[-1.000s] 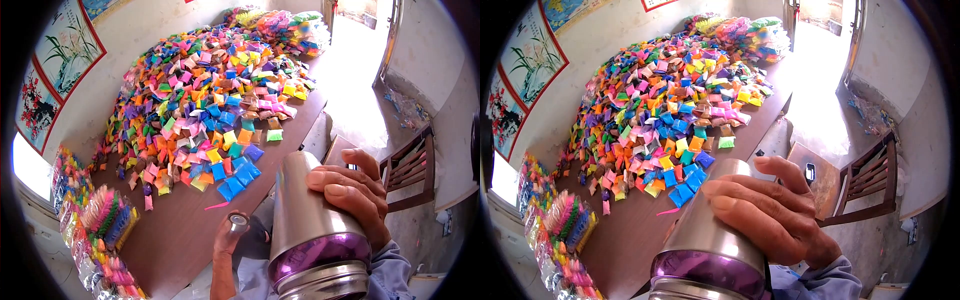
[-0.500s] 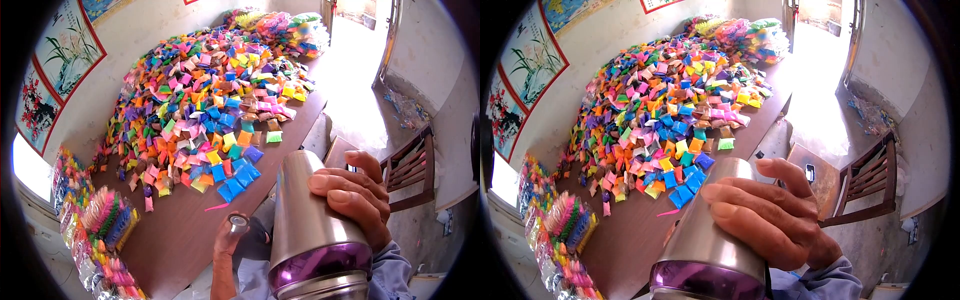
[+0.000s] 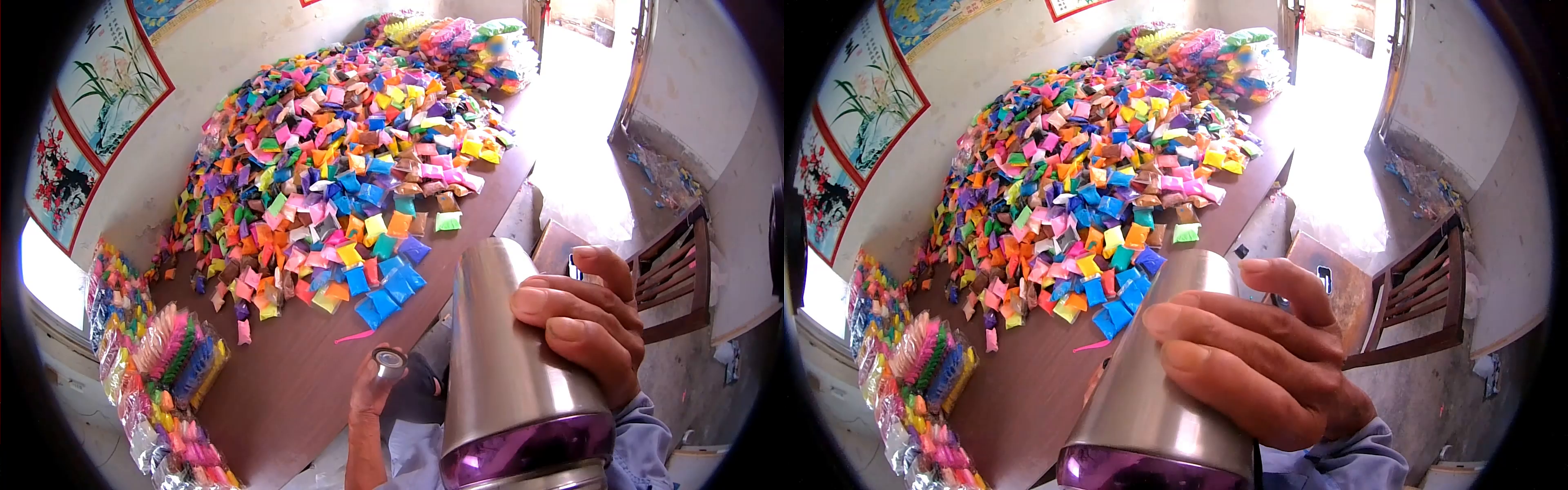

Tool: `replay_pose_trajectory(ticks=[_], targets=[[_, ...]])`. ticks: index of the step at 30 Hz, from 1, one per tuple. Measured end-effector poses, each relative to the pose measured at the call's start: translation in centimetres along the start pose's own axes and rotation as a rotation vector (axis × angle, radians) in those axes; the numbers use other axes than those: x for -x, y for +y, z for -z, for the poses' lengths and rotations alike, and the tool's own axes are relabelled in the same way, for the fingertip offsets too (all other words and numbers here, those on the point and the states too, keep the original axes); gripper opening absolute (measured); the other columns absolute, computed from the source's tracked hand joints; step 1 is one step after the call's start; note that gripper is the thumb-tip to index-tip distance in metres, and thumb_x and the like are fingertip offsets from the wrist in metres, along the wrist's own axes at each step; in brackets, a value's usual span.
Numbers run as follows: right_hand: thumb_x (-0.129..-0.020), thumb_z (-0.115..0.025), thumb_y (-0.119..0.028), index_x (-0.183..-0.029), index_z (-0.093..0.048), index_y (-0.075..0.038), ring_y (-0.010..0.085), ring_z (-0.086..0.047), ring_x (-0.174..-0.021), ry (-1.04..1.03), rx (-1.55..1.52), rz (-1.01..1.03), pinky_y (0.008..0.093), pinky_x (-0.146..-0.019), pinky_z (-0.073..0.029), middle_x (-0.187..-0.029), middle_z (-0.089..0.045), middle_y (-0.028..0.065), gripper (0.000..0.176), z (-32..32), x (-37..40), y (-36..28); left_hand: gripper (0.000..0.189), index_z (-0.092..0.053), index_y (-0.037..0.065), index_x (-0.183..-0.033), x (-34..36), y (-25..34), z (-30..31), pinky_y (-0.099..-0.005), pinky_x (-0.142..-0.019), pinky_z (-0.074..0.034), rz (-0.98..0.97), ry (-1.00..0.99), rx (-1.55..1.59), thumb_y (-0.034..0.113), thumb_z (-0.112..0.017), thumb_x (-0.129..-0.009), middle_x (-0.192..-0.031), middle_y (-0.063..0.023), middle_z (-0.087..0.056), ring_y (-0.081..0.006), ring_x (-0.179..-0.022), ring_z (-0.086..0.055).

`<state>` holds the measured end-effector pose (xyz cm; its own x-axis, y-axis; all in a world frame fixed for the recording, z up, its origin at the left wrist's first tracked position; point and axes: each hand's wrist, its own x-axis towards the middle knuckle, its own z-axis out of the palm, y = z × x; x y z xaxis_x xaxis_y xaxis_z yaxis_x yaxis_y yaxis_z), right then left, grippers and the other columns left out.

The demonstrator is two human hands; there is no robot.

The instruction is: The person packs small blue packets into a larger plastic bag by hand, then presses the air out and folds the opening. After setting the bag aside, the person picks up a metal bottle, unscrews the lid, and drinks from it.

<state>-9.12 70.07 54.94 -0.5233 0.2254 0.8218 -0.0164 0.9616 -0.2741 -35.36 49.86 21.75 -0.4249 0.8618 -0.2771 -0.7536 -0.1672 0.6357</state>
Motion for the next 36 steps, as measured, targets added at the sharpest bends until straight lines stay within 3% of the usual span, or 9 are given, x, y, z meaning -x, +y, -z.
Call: replay_pose_trajectory(ticks=[2, 4, 13, 36], targets=[[-0.097, -0.078, -0.021, -0.133, -0.063, -0.014, 0.0266, -0.078, -0.117, 0.021, -0.018, -0.005, 0.0495, -0.123, -0.039, -0.126, -0.080, 0.0112, 0.040, -0.1, -0.1, -0.4, 0.067, -0.057, 0.001, -0.148, 0.0, 0.0, -0.1, -0.0537, -0.102, -0.063, -0.003, -0.005, 0.006, 0.032, -0.082, -0.094, -0.139, -0.0223, -0.069, -0.0364, -0.127, -0.070], [-0.103, -0.072, -0.024, -0.128, -0.054, -0.020, 0.0262, -0.080, -0.110, 0.005, 0.056, -0.068, 0.0551, -0.120, -0.043, -0.118, -0.081, 0.0084, 0.031, 0.0, -0.2, -0.9, 0.067, -0.057, 0.001, -0.148, 0.1, 0.2, -0.3, -0.0538, -0.102, -0.062, -0.010, -0.015, 0.005, 0.032, -0.082, -0.094, -0.140, -0.0223, -0.069, -0.0363, -0.127, -0.070], [-0.103, -0.072, -0.025, -0.127, -0.054, -0.019, 0.0280, -0.080, -0.108, 0.013, 0.071, -0.051, 0.0591, -0.118, -0.043, -0.118, -0.081, 0.0088, 0.030, 0.1, 0.0, -0.8, 0.068, -0.058, 0.001, -0.147, 0.0, 0.1, -0.4, -0.0545, -0.102, -0.062, -0.007, 0.020, 0.011, 0.032, -0.084, -0.092, -0.139, -0.0222, -0.069, -0.0359, -0.126, -0.070], [-0.103, -0.070, -0.029, -0.133, -0.052, -0.020, 0.0257, -0.080, -0.106, 0.099, 0.117, 0.035, 0.0605, -0.118, -0.044, -0.116, -0.080, 0.0077, 0.036, -0.1, -0.1, -0.7, 0.064, -0.058, 0.001, -0.146, 0.2, 0.2, -1.1, -0.0532, -0.100, -0.064, -0.035, -0.013, -0.028, 0.031, -0.081, -0.095, -0.139, -0.0218, -0.069, -0.0353, -0.126, -0.070]])
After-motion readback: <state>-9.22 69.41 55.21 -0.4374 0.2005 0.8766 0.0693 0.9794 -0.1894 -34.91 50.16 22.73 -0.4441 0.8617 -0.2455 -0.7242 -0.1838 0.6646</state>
